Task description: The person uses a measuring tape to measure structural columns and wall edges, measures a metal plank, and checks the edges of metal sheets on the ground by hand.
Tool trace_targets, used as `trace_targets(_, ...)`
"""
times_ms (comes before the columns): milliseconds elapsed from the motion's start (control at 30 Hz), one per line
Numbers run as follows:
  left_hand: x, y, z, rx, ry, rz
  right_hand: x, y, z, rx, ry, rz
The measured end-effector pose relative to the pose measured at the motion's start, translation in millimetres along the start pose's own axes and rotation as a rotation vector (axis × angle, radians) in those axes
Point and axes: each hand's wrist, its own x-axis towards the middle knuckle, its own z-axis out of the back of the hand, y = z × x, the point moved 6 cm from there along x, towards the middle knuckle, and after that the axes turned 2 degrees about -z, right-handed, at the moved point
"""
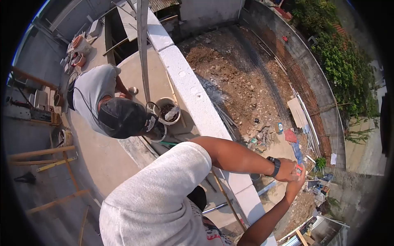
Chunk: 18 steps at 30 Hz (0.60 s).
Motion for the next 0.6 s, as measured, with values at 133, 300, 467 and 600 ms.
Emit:
trace_targets(133, -2.4, -8.6, 28.8, 0.263, -0.245, -0.025, 28.5, -21.2, -7.0, -0.04, 0.064, -0.036)
trace_targets(300, -131.7, -86.1, 82.3, 0.086, -0.424, -0.38, 83.9, -7.6, -21.2, -0.02, 0.012, 0.147)
trace_targets(467, -326.1, -18.9, 55.6, 0.106, -0.642, -0.041, 85.3, 46.3, -18.1, 0.396, -0.114, 0.343)
trace_targets(600, -524.0, 65.5, -6.1, 0.287, -0.724, 0.569, 67.1, 85.1, -2.4, 0.698, -0.222, 0.512)
